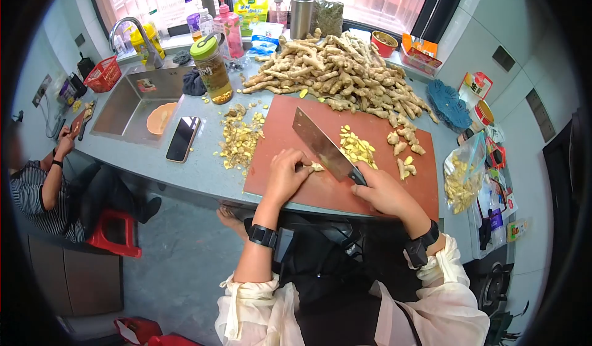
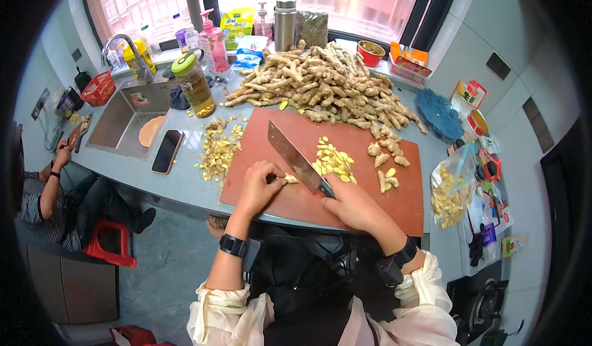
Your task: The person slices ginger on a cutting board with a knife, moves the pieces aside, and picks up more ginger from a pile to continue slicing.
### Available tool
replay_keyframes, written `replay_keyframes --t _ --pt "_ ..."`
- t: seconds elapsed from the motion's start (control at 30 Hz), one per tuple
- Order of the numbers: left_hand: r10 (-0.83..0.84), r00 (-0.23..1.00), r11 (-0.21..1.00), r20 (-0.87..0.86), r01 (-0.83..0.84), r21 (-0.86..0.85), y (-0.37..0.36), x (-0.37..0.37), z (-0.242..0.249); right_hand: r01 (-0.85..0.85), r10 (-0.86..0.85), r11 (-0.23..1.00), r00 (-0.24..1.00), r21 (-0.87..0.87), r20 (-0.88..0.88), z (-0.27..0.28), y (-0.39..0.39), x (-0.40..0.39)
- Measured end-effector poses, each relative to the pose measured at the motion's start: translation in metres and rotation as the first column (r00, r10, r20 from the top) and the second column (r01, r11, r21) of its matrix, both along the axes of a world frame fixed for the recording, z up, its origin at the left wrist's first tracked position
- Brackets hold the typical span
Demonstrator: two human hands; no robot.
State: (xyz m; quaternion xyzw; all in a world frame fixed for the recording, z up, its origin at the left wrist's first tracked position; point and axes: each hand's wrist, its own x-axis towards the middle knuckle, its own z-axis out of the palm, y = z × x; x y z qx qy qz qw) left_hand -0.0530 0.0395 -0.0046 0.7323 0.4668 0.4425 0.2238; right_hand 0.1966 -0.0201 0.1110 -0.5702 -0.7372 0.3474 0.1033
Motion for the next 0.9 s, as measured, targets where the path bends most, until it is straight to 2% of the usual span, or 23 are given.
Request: replay_keyframes --t 0.17,0.37,0.63,0.73,0.9 --pt "-0.001 1.000 1.000 0.005 0.001 -0.003 0.000 0.000 0.001 0.001 0.000 0.999 1.000 -0.053 0.017 0.010 -0.007 -0.001" --pt "-0.003 1.000 0.999 0.019 0.003 -0.035 -0.001 0.000 0.001 -0.067 0.066 0.996 0.997 0.054 0.028 0.001 -0.005 0.000" --pt "0.000 1.000 1.000 0.004 0.000 -0.018 0.000 0.001 0.001 -0.077 0.067 0.996 0.981 0.047 0.179 0.000 0.006 -0.020" --pt "-0.006 1.000 1.000 0.014 0.006 -0.014 -0.001 0.000 0.004 -0.080 0.062 0.989 0.987 0.121 0.146 -0.016 0.020 -0.030" --pt "0.009 1.000 1.000 0.001 -0.009 -0.004 -0.001 0.001 0.003 -0.103 0.083 0.985 0.987 0.142 0.140 -0.019 0.025 -0.034"
